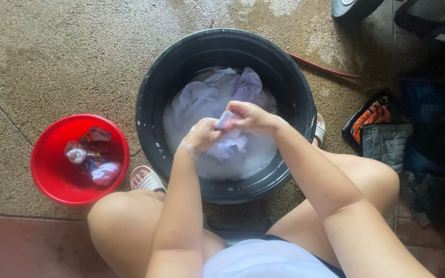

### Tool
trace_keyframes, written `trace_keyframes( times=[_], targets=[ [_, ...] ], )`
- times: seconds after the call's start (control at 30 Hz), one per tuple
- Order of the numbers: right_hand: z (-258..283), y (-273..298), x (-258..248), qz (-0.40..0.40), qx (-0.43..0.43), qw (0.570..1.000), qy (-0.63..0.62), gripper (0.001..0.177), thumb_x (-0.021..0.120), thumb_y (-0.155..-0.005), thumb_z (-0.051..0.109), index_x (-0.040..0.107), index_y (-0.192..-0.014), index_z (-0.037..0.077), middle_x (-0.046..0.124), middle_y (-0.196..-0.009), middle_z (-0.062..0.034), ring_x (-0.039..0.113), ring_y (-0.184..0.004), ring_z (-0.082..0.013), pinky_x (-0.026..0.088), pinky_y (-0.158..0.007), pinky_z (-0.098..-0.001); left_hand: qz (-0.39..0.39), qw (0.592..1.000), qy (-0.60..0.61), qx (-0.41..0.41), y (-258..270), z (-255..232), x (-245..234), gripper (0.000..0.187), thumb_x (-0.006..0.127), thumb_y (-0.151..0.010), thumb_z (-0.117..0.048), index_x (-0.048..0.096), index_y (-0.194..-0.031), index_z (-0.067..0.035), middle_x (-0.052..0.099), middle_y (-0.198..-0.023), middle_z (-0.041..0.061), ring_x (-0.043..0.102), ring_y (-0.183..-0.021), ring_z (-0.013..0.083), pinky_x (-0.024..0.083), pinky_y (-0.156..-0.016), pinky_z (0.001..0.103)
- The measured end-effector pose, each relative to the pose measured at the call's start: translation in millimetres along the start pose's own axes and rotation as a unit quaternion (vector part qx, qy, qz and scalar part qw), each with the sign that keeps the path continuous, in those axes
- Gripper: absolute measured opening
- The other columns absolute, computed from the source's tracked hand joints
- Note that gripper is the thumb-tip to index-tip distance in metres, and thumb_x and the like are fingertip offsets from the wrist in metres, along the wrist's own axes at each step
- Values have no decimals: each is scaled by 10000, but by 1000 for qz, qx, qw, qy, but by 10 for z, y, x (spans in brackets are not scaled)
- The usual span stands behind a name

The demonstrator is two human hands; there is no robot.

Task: The person washes clothes by hand, scrubbing, rubbing, and wringing garments in a basin filled with soapy water.

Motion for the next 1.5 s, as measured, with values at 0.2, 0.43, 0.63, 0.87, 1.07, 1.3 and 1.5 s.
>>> trace_keyframes(
  times=[0.2,0.43,0.63,0.87,1.07,1.3,1.5],
  targets=[
    [-554,247,-217,108,138,910,377,421,793,-850,401,769,-1110,70,778,-1005,-76,734,-916,-169,548,-805,-318,8,841,531,99,69,90,-113,412,606,-1087,-395,687,-1169,0,725,-997,71,690,-853,154,571,-760,328],
    [-428,176,-74,-217,-104,921,-306,373,695,-999,374,698,-1220,74,731,-1186,-140,709,-1061,-218,572,-967,-389,-44,753,656,-16,-278,381,504,402,532,-1018,-399,638,-1239,-80,714,-1149,92,701,-997,211,583,-856,363],
    [-115,-48,417,-223,-172,913,296,129,622,-901,103,661,-782,73,751,-924,-117,739,-890,-277,581,-810,-331,-87,724,683,-42,-772,1566,1517,437,532,-1080,-413,648,-1300,-54,688,-1118,74,658,-999,202,560,-874,360],
    [-351,-233,173,-280,-77,917,272,123,628,-972,147,715,-911,84,717,-909,-145,743,-812,-296,578,-737,-357,24,608,790,71,-761,1357,1553,474,501,-1153,-447,644,-1372,-51,654,-1042,70,645,-942,211,559,-854,370],
    [-459,-222,132,-232,-134,936,230,26,652,-866,100,663,-848,84,700,-868,-124,725,-762,-278,588,-714,-346,-70,690,720,-9,-705,1366,1334,544,510,-1084,-528,657,-1328,-64,620,-1007,47,590,-888,170,499,-748,322],
    [-120,27,690,-190,-209,909,305,28,644,-866,93,657,-842,88,701,-863,-102,698,-784,-276,575,-721,-348,-58,801,591,75,-804,1638,1324,506,609,-946,-478,603,-1336,-155,647,-1031,12,651,-931,104,572,-792,256],
    [-59,-89,402,-221,-173,914,292,92,609,-964,135,684,-932,94,712,-923,-93,694,-860,-265,566,-762,-343,-57,697,714,13,-750,1323,1402,545,654,-946,-458,593,-1348,-96,636,-1136,36,637,-1017,126,551,-868,282]
  ],
)
Point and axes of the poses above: each hand's wrist, its own y-axis away from the middle knuckle, its own x-axis out of the palm, z = x × y, the point moved 9 cm from there along -y, towards the middle knuckle
